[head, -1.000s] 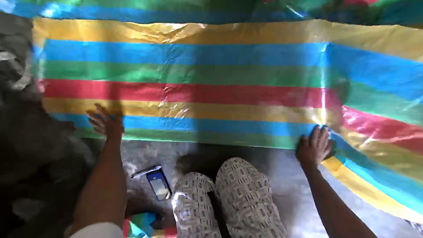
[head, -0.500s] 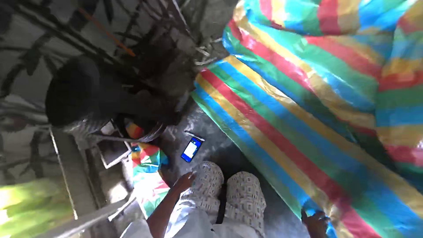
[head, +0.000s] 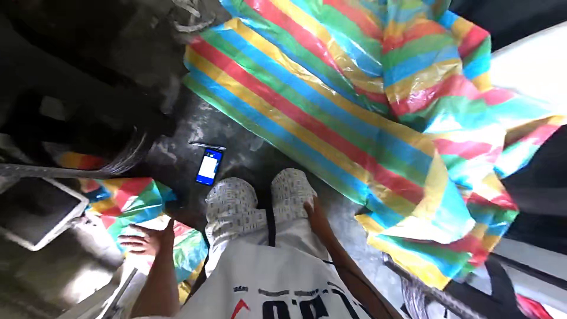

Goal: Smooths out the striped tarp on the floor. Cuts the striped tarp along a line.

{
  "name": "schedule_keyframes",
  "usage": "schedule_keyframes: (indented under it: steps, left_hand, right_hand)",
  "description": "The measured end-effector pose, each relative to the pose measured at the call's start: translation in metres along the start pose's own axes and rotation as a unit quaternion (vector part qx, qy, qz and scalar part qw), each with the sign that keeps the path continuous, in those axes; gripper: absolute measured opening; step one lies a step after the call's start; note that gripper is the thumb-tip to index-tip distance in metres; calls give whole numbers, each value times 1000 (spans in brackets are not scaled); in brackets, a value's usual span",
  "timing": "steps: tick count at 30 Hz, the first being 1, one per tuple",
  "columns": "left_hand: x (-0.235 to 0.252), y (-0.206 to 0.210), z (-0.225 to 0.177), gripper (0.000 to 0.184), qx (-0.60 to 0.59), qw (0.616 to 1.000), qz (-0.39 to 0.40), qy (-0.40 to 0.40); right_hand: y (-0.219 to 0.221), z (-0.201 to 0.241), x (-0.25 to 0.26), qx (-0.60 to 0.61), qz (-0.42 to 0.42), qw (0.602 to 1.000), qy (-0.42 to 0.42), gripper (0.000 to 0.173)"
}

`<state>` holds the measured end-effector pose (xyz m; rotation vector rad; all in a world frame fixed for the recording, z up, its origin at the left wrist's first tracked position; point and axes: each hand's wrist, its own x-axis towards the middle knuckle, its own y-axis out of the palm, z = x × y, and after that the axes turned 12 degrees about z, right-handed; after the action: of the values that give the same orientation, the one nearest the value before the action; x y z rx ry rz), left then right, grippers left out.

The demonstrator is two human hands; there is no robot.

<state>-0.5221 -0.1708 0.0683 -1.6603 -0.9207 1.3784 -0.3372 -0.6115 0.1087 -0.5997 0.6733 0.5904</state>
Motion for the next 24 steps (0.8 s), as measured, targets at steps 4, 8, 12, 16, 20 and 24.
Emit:
schedule_keyframes:
  steps: [4, 8, 12, 16, 20, 24]
  left_hand:
    - [26, -7, -13, 103, 12, 998, 65, -25]
    - [59, -6, -17, 89, -1, 998, 62, -13]
    - [63, 0, -26, 118, -11, 999, 42, -5]
    - [45, 19, 7, 113, -48, 997, -1, -66]
    - [47, 4, 54, 81, -93, 991, -17, -98]
    - [72, -25, 84, 87, -218, 959, 78, -161]
  right_hand:
    - [-6, -6, -17, -66, 12, 998, 8, 63]
    - [-32, -11, -5, -101, 18, 995, 11, 51]
    - [-31, 12, 5, -185, 2, 983, 8, 46]
    - [-19, 27, 10, -216, -13, 976, 23, 45]
    - [-19, 20, 13, -215, -22, 976, 34, 47]
    - [-24, 14, 19, -202, -13, 979, 18, 50]
